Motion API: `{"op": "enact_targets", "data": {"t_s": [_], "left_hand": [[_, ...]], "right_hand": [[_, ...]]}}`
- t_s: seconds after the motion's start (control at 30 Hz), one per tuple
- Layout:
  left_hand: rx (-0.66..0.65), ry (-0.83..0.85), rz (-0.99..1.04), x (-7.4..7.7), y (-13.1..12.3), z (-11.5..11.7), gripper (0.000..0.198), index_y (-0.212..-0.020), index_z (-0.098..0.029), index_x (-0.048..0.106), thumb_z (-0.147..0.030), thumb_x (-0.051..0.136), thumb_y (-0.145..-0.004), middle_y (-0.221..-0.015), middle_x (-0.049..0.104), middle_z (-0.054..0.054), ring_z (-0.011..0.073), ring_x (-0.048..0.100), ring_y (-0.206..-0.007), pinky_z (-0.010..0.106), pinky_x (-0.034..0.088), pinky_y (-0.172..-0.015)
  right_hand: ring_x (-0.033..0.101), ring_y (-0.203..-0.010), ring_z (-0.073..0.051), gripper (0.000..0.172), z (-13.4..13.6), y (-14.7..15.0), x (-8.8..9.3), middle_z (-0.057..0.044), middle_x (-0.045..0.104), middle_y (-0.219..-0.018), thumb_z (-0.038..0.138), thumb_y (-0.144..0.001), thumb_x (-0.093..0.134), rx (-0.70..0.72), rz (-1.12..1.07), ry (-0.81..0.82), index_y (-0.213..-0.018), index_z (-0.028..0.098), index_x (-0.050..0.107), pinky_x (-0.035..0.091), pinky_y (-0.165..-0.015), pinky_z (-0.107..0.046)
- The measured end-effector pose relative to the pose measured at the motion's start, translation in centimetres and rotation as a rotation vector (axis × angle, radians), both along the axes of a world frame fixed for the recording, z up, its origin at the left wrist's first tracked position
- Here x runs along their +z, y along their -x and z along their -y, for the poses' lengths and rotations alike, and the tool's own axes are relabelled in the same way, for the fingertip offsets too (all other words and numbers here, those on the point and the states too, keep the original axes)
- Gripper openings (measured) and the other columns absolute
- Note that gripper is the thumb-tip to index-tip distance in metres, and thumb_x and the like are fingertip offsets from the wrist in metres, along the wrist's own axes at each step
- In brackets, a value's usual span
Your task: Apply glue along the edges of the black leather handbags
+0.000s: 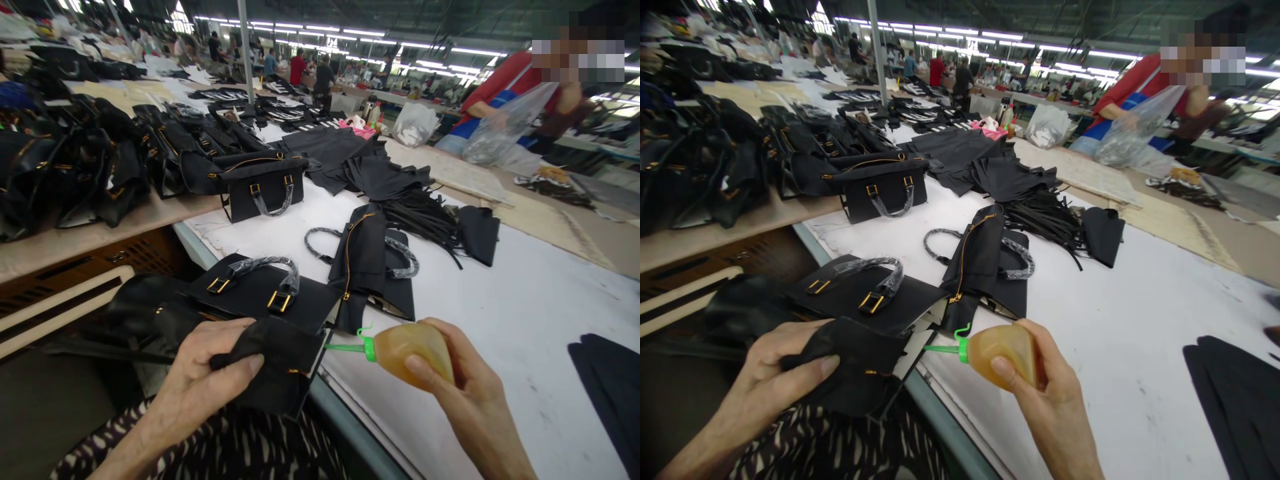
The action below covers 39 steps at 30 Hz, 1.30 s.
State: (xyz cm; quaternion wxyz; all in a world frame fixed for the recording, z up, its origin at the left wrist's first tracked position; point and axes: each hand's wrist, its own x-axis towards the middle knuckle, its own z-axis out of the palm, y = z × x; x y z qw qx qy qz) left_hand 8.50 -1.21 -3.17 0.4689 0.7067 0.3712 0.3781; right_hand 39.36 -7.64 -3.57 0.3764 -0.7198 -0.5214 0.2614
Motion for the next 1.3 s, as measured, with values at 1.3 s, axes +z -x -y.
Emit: {"op": "enact_targets", "data": {"t_s": [1.3], "left_hand": [[0.021,-0.081,0.064,0.0,-0.1,-0.1,0.016,-0.066,-0.017,0.059,-0.014,0.055,-0.081,-0.064,0.059,-0.004,0.0088,0.053,-0.055,0.02,0.039,-0.051]], "right_hand": [[0.053,-0.075,-0.017,0.04,1.3,2.4,1.4,0.003,0.06,-0.086,0.048,-0.073,0.067,-0.095,-0.24,0.047,-0.103,0.025,0.054,0.044,-0.062,-0.021]]}}
